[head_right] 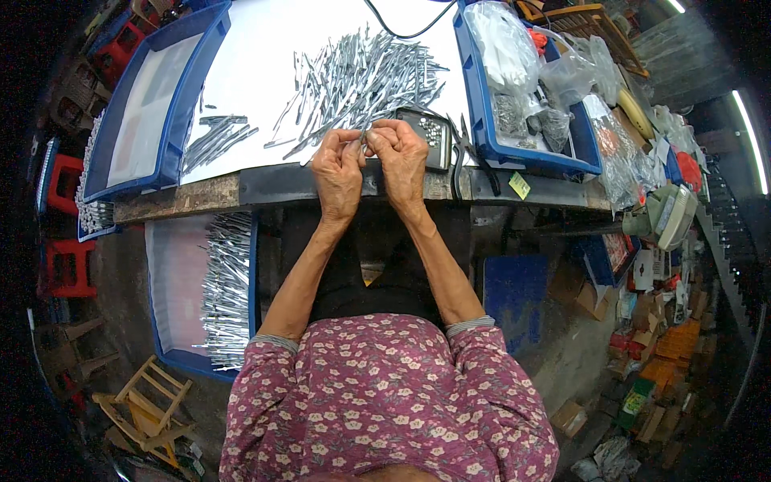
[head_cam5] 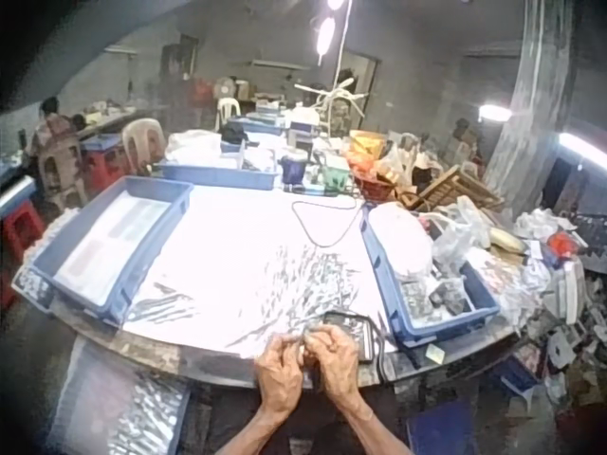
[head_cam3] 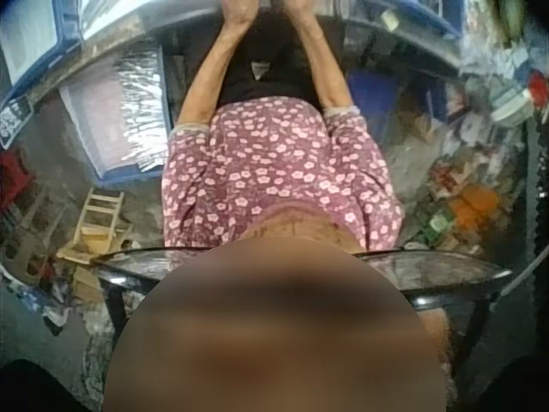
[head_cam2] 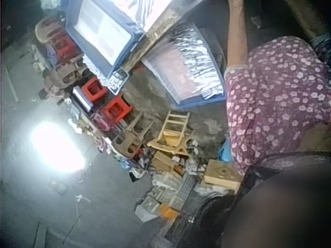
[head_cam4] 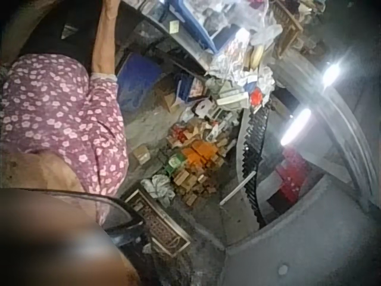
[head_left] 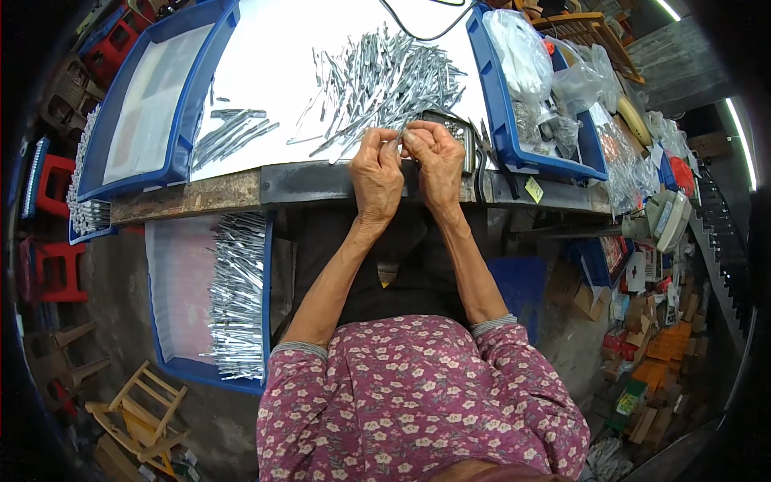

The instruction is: The person is counting and sorting small metal pins at a workshop workbench.

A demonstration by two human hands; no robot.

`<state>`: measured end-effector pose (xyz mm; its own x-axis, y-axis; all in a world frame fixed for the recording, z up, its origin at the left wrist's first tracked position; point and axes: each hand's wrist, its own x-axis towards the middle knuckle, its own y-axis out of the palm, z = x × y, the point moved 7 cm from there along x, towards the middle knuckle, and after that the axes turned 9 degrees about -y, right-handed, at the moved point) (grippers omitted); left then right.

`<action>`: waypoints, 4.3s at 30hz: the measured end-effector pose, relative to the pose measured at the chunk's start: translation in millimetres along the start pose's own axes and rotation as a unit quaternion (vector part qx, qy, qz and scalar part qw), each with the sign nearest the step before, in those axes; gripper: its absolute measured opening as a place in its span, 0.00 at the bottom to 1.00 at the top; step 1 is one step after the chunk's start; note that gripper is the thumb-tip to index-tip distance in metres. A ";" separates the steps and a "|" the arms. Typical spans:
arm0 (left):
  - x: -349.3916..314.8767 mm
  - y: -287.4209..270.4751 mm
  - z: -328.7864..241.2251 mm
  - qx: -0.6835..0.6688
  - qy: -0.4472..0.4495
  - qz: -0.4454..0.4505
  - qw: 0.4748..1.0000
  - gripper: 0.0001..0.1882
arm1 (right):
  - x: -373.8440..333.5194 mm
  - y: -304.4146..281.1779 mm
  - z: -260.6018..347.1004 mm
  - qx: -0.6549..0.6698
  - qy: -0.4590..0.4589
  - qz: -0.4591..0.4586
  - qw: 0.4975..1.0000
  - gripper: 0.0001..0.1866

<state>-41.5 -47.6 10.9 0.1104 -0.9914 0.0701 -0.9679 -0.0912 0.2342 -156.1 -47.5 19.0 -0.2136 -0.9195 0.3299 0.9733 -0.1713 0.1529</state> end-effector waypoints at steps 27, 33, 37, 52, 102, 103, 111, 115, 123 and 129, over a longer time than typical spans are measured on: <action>-4.9 1.6 -9.2 0.116 0.055 -0.045 0.991 0.04 | -6.6 4.9 15.6 -0.127 -0.054 -0.046 0.989 0.09; -4.8 2.1 -8.5 0.106 0.027 -0.040 0.993 0.04 | -9.3 4.4 18.7 -0.129 -0.068 -0.050 0.988 0.08; -3.6 0.5 -3.0 0.111 0.026 -0.040 0.993 0.04 | -10.3 4.1 14.8 -0.158 -0.084 -0.048 0.983 0.10; -4.9 10.3 0.9 -0.029 -0.046 0.037 0.998 0.03 | -1.6 -7.1 0.4 -0.103 -0.009 -0.041 0.994 0.12; -3.5 -14.5 -2.9 0.064 -0.009 -0.007 0.998 0.03 | 1.0 17.6 5.7 -0.197 -0.085 0.014 0.977 0.13; -3.4 -15.2 -8.1 0.089 -0.006 0.001 0.996 0.03 | 0.4 18.0 11.0 -0.140 -0.053 0.030 0.988 0.13; 18.3 -15.3 -22.4 0.353 0.164 -0.026 0.921 0.10 | 12.9 -60.7 21.4 -0.428 -0.127 0.145 0.883 0.07; 17.9 -9.8 -19.2 0.437 0.245 -0.019 0.865 0.13 | 12.7 -56.5 25.5 -0.427 -0.148 0.259 0.854 0.06; 15.5 -7.0 -17.7 0.460 0.243 -0.009 0.854 0.12 | 19.8 -47.6 17.7 -0.425 -0.114 0.355 0.825 0.04; 11.7 -9.4 -18.7 0.433 0.254 -0.013 0.865 0.12 | 21.6 -46.8 13.1 -0.428 -0.099 0.352 0.826 0.07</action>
<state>-26.9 -56.7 27.6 0.0063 -0.8385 0.5449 -0.7461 -0.3668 -0.5557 -207.3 -54.7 31.2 0.5034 -0.8369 0.2150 0.5467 0.1159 -0.8292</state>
